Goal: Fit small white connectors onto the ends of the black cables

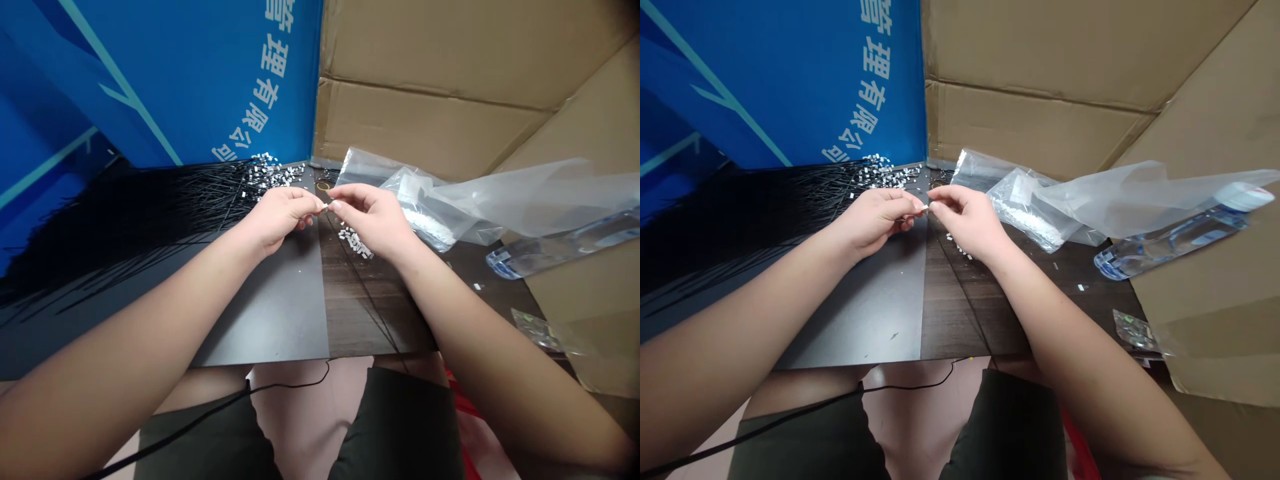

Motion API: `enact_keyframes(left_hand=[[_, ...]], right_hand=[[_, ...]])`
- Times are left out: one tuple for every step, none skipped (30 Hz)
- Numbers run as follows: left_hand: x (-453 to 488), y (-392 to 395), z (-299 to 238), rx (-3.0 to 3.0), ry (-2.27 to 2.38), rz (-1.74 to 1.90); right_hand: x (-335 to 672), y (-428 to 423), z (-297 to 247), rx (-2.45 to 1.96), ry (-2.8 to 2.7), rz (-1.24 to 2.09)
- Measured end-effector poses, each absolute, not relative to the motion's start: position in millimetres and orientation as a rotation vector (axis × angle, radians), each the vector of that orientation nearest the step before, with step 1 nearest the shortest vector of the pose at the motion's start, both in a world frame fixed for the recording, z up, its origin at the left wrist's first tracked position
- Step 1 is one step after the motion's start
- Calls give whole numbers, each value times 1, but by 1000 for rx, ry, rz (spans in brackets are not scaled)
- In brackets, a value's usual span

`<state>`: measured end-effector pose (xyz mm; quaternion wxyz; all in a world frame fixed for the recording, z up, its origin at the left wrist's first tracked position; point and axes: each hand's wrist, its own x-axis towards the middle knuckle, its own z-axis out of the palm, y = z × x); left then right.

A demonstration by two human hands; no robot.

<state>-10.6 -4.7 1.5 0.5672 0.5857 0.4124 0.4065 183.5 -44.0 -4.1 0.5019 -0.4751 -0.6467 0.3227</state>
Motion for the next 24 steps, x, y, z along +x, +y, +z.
enact_keyframes(left_hand=[[-12, -4, 2, 1393, 966, 929], [-13, -4, 2, 1410, 962, 913], [-13, -4, 2, 1424, 955, 904], [-14, -4, 2, 1433, 950, 901], [-14, -4, 2, 1435, 944, 904], [-13, -4, 2, 1430, 942, 911], [-13, -5, 1, 1420, 941, 919], [-13, -5, 1, 1408, 940, 925], [-13, -5, 1, 1398, 939, 926], [-13, -6, 0, 1388, 941, 929], [-13, -6, 0, 1379, 940, 928], [-13, -6, -1, 1369, 937, 929], [-13, -7, -1, 1356, 931, 933], [-13, -7, -1, 1341, 926, 937], [-12, -8, -1, 1326, 923, 943], [-12, -8, -1, 1314, 921, 948], [-11, -9, -1, 1308, 919, 947], [-11, -10, 0, 1308, 916, 945], [-10, -11, 1, 1314, 911, 939], [-10, -12, 1, 1323, 904, 935], [-9, -12, 2, 1330, 896, 935], [-9, -13, 3, 1335, 891, 937], [-8, -14, 4, 1340, 889, 943], [-8, -15, 4, 1346, 891, 951]], right_hand=[[184, -45, -4, -1131, -1636, 725], [183, -46, -3, -1127, -1695, 689], [183, -47, -3, -1137, -1737, 666], [182, -49, -2, -1155, -1761, 655], [181, -50, -1, -1176, -1770, 650], [181, -51, -1, -1198, -1769, 649], [180, -51, -1, -1216, -1763, 648], [181, -51, -2, -1229, -1759, 641], [181, -50, -2, -1237, -1759, 629], [182, -50, -3, -1240, -1762, 609], [182, -49, -4, -1241, -1767, 585], [183, -48, -4, -1239, -1769, 559], [183, -48, -5, -1234, -1766, 538], [183, -47, -5, -1225, -1756, 524], [183, -47, -5, -1212, -1739, 517], [183, -47, -5, -1199, -1717, 517], [183, -47, -5, -1187, -1693, 522], [183, -47, -5, -1180, -1671, 528], [182, -47, -5, -1178, -1653, 532], [182, -46, -5, -1180, -1642, 532], [182, -46, -5, -1183, -1637, 530], [182, -46, -6, -1187, -1637, 528], [182, -46, -6, -1190, -1639, 527], [181, -46, -6, -1193, -1641, 527]])
